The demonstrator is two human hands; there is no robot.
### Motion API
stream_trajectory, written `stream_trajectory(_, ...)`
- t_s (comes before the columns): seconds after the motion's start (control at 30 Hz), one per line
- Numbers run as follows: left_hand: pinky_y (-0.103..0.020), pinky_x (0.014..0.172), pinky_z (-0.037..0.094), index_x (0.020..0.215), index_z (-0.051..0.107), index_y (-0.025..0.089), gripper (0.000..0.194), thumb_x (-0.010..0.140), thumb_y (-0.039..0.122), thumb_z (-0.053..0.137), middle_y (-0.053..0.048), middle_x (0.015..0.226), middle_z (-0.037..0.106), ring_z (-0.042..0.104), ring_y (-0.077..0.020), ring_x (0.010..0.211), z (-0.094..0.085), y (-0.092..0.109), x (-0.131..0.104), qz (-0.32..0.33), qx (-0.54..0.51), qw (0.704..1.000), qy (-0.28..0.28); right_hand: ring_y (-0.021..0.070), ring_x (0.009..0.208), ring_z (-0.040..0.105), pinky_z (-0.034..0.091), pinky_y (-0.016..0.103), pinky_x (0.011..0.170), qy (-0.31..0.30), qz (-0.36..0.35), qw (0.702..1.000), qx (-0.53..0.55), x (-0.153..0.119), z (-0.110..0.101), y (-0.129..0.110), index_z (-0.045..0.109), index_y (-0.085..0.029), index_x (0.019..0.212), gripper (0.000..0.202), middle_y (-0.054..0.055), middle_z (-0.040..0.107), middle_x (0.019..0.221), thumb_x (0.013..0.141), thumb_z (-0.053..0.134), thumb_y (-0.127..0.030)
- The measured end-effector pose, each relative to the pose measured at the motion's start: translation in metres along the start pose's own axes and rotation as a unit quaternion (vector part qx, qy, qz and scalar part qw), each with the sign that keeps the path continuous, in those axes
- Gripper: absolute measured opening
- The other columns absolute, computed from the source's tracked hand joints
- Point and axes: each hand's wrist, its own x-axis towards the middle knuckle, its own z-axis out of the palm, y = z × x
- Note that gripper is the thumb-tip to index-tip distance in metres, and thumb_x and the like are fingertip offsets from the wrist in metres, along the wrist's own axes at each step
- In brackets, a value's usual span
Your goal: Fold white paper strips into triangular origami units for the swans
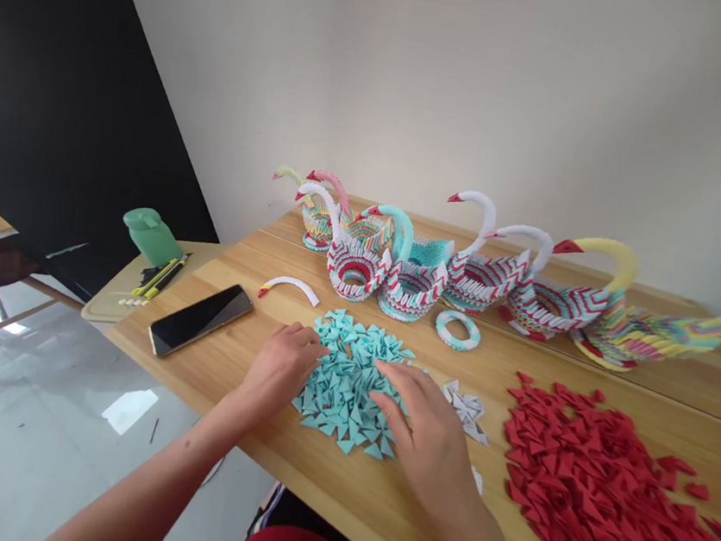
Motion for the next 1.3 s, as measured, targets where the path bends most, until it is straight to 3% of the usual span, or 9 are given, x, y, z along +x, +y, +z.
stream_trajectory(0.07, -0.037, 0.078, 0.043, 0.087, 0.072, 0.018, 0.019, 0.093, 0.017, 0.054, -0.008, 0.09, 0.069, 0.059, -0.0231, 0.085, 0.002, 0.003, 0.003, -0.005, 0.03, 0.998, -0.05, 0.0242, 0.105, 0.065, 0.055, 0.04, 0.087, -0.015, -0.001, 1.0, -0.002, -0.003, 0.002, 0.004, 0.059, -0.022, 0.124, 0.027, 0.01, 0.069, 0.112, 0.099, 0.052, -0.028)
stream_trajectory(0.17, -0.035, 0.077, 0.04, 0.074, 0.067, 0.016, 0.03, 0.097, 0.019, 0.048, -0.007, 0.081, 0.067, 0.057, -0.0219, 0.08, 0.006, 0.007, 0.007, -0.005, 0.048, 0.996, -0.073, 0.0238, 0.103, 0.066, 0.056, 0.041, 0.086, -0.028, 0.002, 1.0, 0.004, -0.01, 0.001, 0.007, 0.062, -0.022, 0.12, 0.024, 0.01, 0.069, 0.11, 0.098, 0.052, -0.027)
stream_trajectory(0.37, -0.034, 0.076, 0.038, 0.075, 0.066, 0.016, 0.033, 0.099, 0.02, 0.044, -0.006, 0.076, 0.067, 0.057, -0.0202, 0.076, 0.012, 0.002, 0.005, 0.004, 0.023, 0.999, -0.022, 0.0226, 0.099, 0.067, 0.058, 0.04, 0.085, -0.031, -0.008, 0.999, 0.008, -0.011, 0.001, 0.005, 0.066, -0.019, 0.111, 0.021, 0.009, 0.07, 0.107, 0.098, 0.052, -0.022)
stream_trajectory(0.53, -0.035, 0.079, 0.038, 0.083, 0.07, 0.017, 0.03, 0.099, 0.022, 0.045, -0.006, 0.08, 0.069, 0.058, -0.0206, 0.078, 0.005, 0.003, 0.002, -0.02, -0.008, 1.0, 0.014, 0.0217, 0.1, 0.067, 0.057, 0.039, 0.086, -0.031, -0.002, 0.999, 0.017, -0.012, 0.002, 0.003, 0.068, -0.02, 0.11, 0.021, 0.009, 0.07, 0.107, 0.098, 0.05, -0.021)
stream_trajectory(0.73, -0.037, 0.079, 0.04, 0.08, 0.07, 0.015, 0.021, 0.093, 0.018, 0.054, -0.01, 0.085, 0.069, 0.06, -0.0252, 0.085, 0.005, 0.014, 0.01, -0.045, 0.063, 0.993, -0.094, 0.0215, 0.099, 0.067, 0.058, 0.04, 0.084, -0.039, -0.008, 0.999, 0.036, -0.015, 0.003, 0.001, 0.069, -0.02, 0.108, 0.021, 0.01, 0.07, 0.107, 0.098, 0.05, -0.019)
stream_trajectory(0.83, -0.037, 0.078, 0.039, 0.077, 0.07, 0.015, 0.021, 0.091, 0.014, 0.054, -0.01, 0.084, 0.069, 0.061, -0.0257, 0.085, 0.007, 0.015, 0.013, -0.051, 0.077, 0.99, -0.107, 0.0213, 0.098, 0.068, 0.058, 0.038, 0.083, -0.032, -0.007, 0.999, 0.037, -0.017, 0.0, 0.001, 0.069, -0.02, 0.107, 0.021, 0.009, 0.071, 0.106, 0.097, 0.051, -0.019)
stream_trajectory(1.0, -0.036, 0.075, 0.038, 0.076, 0.07, 0.016, 0.03, 0.097, 0.021, 0.048, -0.008, 0.078, 0.068, 0.059, -0.0226, 0.077, 0.003, 0.012, 0.01, -0.033, 0.05, 0.998, -0.02, 0.0207, 0.096, 0.069, 0.059, 0.038, 0.082, -0.008, -0.009, 1.0, 0.029, -0.018, -0.005, 0.0, 0.07, -0.022, 0.106, 0.023, 0.009, 0.071, 0.105, 0.097, 0.049, -0.019)
stream_trajectory(1.17, -0.035, 0.081, 0.042, 0.083, 0.071, 0.019, 0.027, 0.098, 0.026, 0.049, -0.005, 0.084, 0.073, 0.063, -0.0194, 0.08, -0.006, 0.028, 0.005, -0.017, -0.102, 0.99, 0.096, 0.0213, 0.1, 0.067, 0.058, 0.039, 0.086, -0.012, -0.005, 0.999, 0.042, -0.015, -0.006, -0.001, 0.068, -0.022, 0.112, 0.023, 0.009, 0.071, 0.108, 0.097, 0.051, -0.018)
stream_trajectory(1.3, -0.029, 0.073, 0.046, 0.081, 0.072, 0.018, 0.022, 0.094, 0.026, 0.056, -0.004, 0.077, 0.071, 0.063, -0.0172, 0.075, -0.011, 0.056, 0.002, -0.025, -0.289, 0.954, 0.076, 0.0212, 0.104, 0.066, 0.056, 0.039, 0.09, -0.006, 0.009, 0.998, 0.07, -0.012, -0.009, -0.006, 0.062, -0.023, 0.123, 0.028, 0.009, 0.07, 0.111, 0.097, 0.055, -0.022)
